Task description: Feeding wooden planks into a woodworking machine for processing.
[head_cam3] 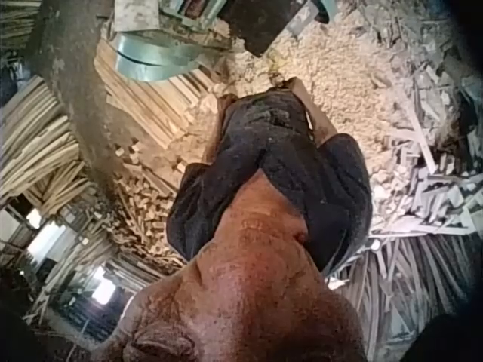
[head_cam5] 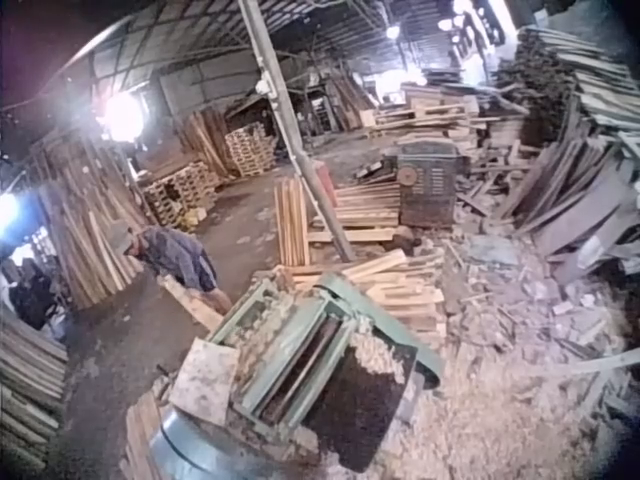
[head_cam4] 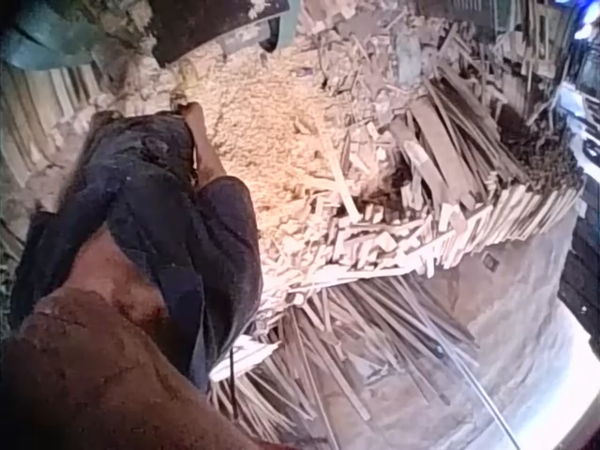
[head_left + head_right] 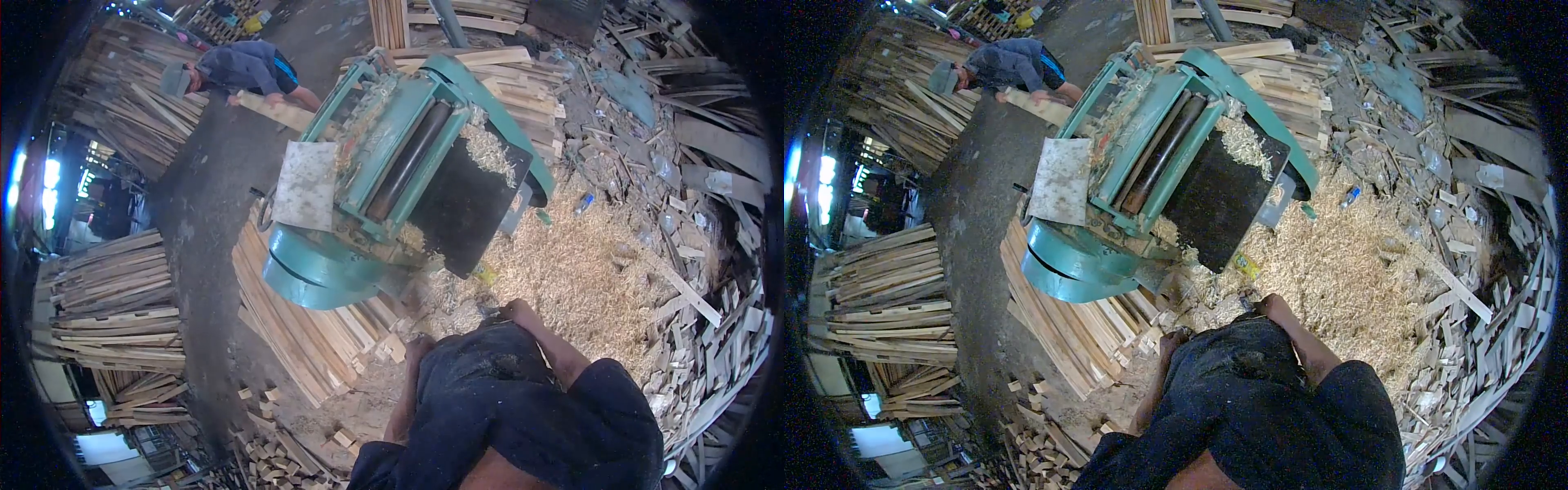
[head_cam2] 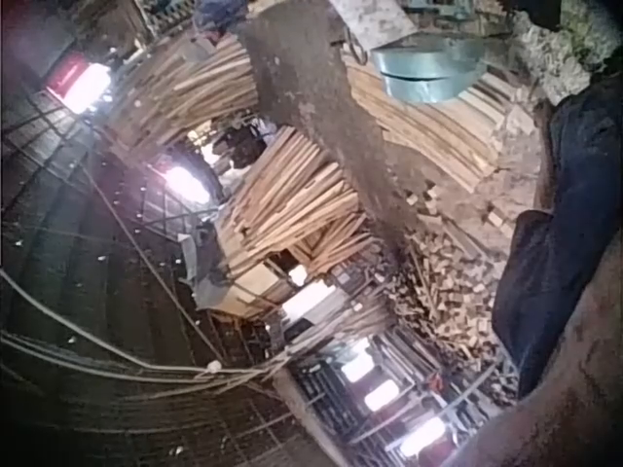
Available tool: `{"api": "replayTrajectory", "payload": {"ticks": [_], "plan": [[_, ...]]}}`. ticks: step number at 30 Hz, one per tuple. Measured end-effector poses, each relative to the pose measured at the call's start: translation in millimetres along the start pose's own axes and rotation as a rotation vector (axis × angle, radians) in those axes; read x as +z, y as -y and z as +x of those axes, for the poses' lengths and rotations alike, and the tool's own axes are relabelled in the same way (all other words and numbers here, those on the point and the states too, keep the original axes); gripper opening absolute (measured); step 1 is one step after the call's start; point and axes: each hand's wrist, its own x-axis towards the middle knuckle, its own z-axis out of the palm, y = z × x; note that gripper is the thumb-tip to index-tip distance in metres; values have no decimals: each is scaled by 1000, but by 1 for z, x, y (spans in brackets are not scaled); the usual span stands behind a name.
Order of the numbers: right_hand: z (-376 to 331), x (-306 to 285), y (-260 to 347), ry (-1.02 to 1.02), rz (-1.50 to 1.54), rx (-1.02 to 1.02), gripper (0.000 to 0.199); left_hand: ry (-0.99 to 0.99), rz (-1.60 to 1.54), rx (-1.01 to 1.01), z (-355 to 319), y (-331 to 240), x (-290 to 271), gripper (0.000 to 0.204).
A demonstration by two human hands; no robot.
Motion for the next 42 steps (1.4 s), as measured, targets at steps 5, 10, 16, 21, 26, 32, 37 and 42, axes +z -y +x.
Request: {"api": "replayTrajectory", "payload": {"ticks": [5,10,16,21,26,32,37,42], "plan": [[10,14,-29,-14,9,-27,37,-30,-3,-40,-3,-1,1,31],[34,40,-80,-7,-89,-286,20,-44,-90,57,-10,-6,1,39],[15,27,-54,-26,-51,-81,27,-44,-4,61,-13,-9,-1,37],[-2,6,-16,-21,17,18,37,-69,25,30,-14,-11,1,32],[-4,3,-12,18,-14,65,36,-71,71,62,-19,-14,4,43],[-7,3,-12,-12,33,32,36,-30,-4,-36,-13,-10,5,32],[-6,5,-17,-36,13,9,37,-23,69,54,-9,-4,5,35],[-6,5,-21,-22,-20,19,38,-1,21,63,-12,-7,5,36]]}}
